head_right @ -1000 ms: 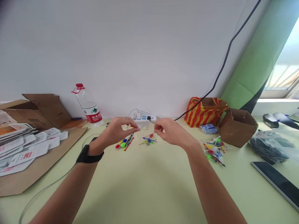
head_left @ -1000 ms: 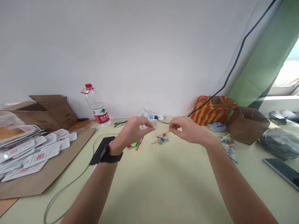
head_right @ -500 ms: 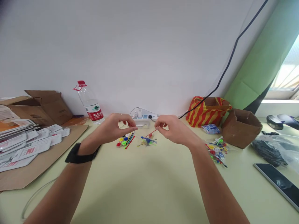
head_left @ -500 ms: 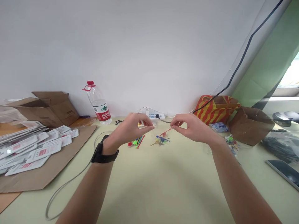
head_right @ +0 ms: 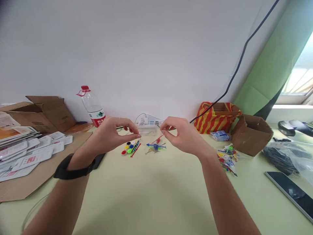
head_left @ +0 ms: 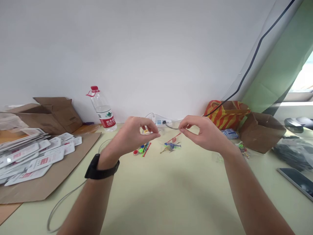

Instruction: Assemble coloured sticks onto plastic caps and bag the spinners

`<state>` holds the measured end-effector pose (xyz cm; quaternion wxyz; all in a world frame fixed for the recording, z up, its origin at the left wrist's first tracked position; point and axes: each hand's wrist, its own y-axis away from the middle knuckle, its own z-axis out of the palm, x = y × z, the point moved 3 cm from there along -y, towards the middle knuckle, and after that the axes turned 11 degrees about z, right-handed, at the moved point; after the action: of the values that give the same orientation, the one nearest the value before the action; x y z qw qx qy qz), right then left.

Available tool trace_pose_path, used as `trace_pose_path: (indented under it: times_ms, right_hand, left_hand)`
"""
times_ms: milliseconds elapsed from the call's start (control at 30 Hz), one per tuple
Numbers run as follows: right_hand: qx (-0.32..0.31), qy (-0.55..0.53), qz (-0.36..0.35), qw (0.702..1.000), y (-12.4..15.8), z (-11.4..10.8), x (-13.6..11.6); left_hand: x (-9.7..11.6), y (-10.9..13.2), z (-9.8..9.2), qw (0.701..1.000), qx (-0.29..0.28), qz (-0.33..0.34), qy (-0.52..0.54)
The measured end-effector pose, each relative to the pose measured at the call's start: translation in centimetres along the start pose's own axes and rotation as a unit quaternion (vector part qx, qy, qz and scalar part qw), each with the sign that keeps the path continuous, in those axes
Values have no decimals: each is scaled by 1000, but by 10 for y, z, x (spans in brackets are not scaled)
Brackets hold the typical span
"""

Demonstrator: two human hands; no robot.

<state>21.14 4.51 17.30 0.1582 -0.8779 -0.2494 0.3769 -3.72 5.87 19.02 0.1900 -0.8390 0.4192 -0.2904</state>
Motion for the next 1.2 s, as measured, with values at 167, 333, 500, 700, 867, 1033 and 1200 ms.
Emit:
trace_pose_path:
  times_ms: [167,333,500,700,867,1033,1200]
  right_hand:
    - [-16,-53,7,998,-4,5,4]
    - [124,-59,-17,990,-6,12,3]
    - [58,-61,-14,996,-11,28,11]
    - [101,-99,-8,990,-10,25,7]
    - [60,-60,8,996,-9,33,7]
    - [31,-59,7,998,-8,32,4]
    - [63,-81,-6,995,-8,31,-2]
  left_hand:
    - [-9,1,-1,995,20,-5,93]
    - [-25,0,12,982,54,1,181]
    - [-39,0,30,975,65,-37,210]
    - [-45,0,36,976,56,-40,206]
    - [-41,0,38,975,40,-32,215]
    - [-37,-1,35,974,35,-34,219]
    - [-35,-1,35,970,22,-32,239]
